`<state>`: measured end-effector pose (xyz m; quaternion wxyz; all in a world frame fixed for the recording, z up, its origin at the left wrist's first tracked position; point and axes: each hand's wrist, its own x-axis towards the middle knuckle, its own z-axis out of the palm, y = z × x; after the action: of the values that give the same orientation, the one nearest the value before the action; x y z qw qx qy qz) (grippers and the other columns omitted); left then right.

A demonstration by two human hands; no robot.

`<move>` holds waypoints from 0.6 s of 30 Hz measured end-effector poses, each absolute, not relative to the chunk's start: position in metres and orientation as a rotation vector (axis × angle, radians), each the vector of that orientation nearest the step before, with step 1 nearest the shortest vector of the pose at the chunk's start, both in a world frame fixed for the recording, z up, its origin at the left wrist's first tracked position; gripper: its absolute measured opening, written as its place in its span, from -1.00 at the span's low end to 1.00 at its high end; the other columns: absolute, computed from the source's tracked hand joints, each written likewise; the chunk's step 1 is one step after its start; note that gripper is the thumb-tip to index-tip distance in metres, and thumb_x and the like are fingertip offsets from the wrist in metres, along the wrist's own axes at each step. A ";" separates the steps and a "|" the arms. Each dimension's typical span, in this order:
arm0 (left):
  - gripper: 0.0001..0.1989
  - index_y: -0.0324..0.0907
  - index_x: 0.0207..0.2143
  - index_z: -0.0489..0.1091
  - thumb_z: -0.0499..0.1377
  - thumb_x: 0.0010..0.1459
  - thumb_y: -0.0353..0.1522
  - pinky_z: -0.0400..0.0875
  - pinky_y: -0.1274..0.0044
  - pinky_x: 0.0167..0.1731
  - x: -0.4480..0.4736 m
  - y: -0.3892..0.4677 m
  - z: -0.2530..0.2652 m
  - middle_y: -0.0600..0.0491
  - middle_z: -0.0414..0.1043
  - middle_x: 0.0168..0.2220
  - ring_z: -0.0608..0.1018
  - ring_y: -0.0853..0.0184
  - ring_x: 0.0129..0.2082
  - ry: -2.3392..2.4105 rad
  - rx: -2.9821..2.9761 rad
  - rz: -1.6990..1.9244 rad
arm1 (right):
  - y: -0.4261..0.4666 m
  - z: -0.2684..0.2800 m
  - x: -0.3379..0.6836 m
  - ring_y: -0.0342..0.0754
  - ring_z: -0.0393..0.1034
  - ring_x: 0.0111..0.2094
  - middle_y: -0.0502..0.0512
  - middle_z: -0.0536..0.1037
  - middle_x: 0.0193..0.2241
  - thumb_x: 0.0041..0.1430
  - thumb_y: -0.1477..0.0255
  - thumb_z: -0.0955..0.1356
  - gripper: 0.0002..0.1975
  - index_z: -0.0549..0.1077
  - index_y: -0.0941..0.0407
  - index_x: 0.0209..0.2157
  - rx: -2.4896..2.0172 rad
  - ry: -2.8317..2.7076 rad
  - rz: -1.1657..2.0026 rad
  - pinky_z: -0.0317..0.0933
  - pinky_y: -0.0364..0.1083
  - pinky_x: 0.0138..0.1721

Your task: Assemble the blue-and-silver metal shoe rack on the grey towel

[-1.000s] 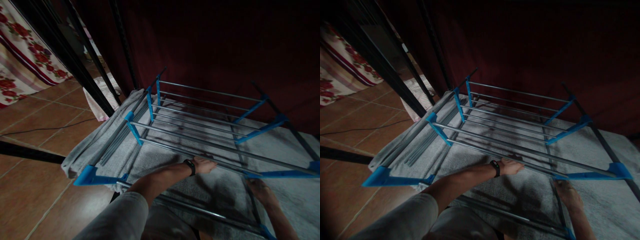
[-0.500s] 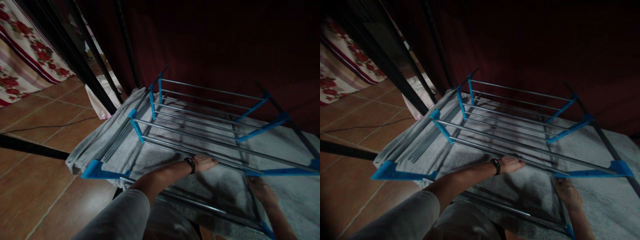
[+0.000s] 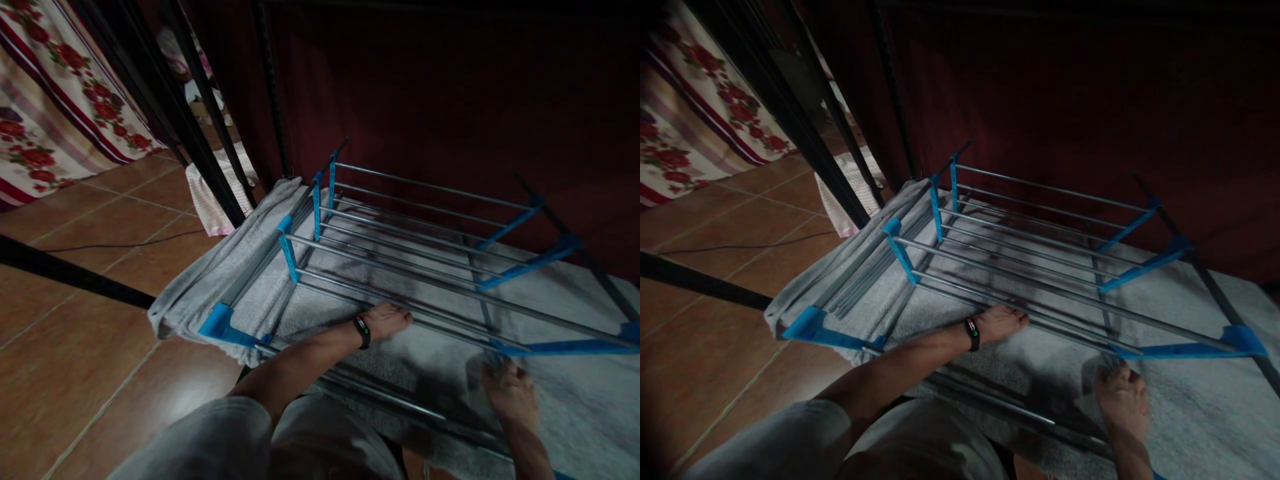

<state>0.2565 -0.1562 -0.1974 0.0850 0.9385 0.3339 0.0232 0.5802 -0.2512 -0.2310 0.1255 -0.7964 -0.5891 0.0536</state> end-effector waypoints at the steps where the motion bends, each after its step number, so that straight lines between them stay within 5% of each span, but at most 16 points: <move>1: -0.69 -0.27 0.00 0.43 -0.02 0.32 -0.56 0.45 0.42 -0.18 0.248 -0.159 -0.197 -0.15 0.55 -0.03 0.60 0.22 -0.11 1.026 2.831 0.072 | -0.254 -0.232 0.567 0.48 0.47 -0.07 0.52 0.52 -0.14 0.19 0.06 0.10 -0.38 0.49 0.13 0.02 -2.330 -1.689 0.091 0.36 0.40 -0.13; 7: -0.67 -0.26 0.00 0.46 -0.02 0.31 -0.55 0.41 0.37 0.02 0.206 -0.167 -0.188 -0.15 0.54 0.03 0.55 0.17 0.03 1.327 2.799 -0.031 | -0.245 -0.237 0.459 0.22 0.26 0.24 0.37 0.38 0.17 0.34 0.26 0.12 -0.50 0.37 0.16 0.17 -1.814 -1.960 0.216 0.23 0.19 0.25; 13: -0.62 -0.30 0.04 0.44 -0.04 0.30 -0.58 0.34 0.17 0.15 0.184 -0.184 -0.168 -0.22 0.50 0.08 0.48 0.11 0.14 1.582 2.745 0.029 | -0.209 -0.237 0.377 0.14 0.24 0.23 0.33 0.41 0.15 0.31 0.48 0.14 -0.54 0.37 0.19 0.18 -1.514 -2.196 0.154 0.17 0.18 0.27; 18: -0.63 -0.40 0.06 0.42 -0.03 0.29 -0.60 0.36 0.30 0.09 0.174 -0.223 -0.134 -0.22 0.50 0.05 0.52 0.15 0.04 1.558 2.799 0.050 | -0.185 -0.241 0.325 0.13 0.33 0.11 0.30 0.49 0.06 0.27 0.52 0.19 -0.57 0.41 0.19 0.13 -1.409 -2.450 0.200 0.22 0.14 0.18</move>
<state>0.1739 -0.2228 -0.1336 -0.0313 0.8732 0.4861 0.0155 0.3250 -0.1848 -0.2415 0.1536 -0.4913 -0.8545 0.0697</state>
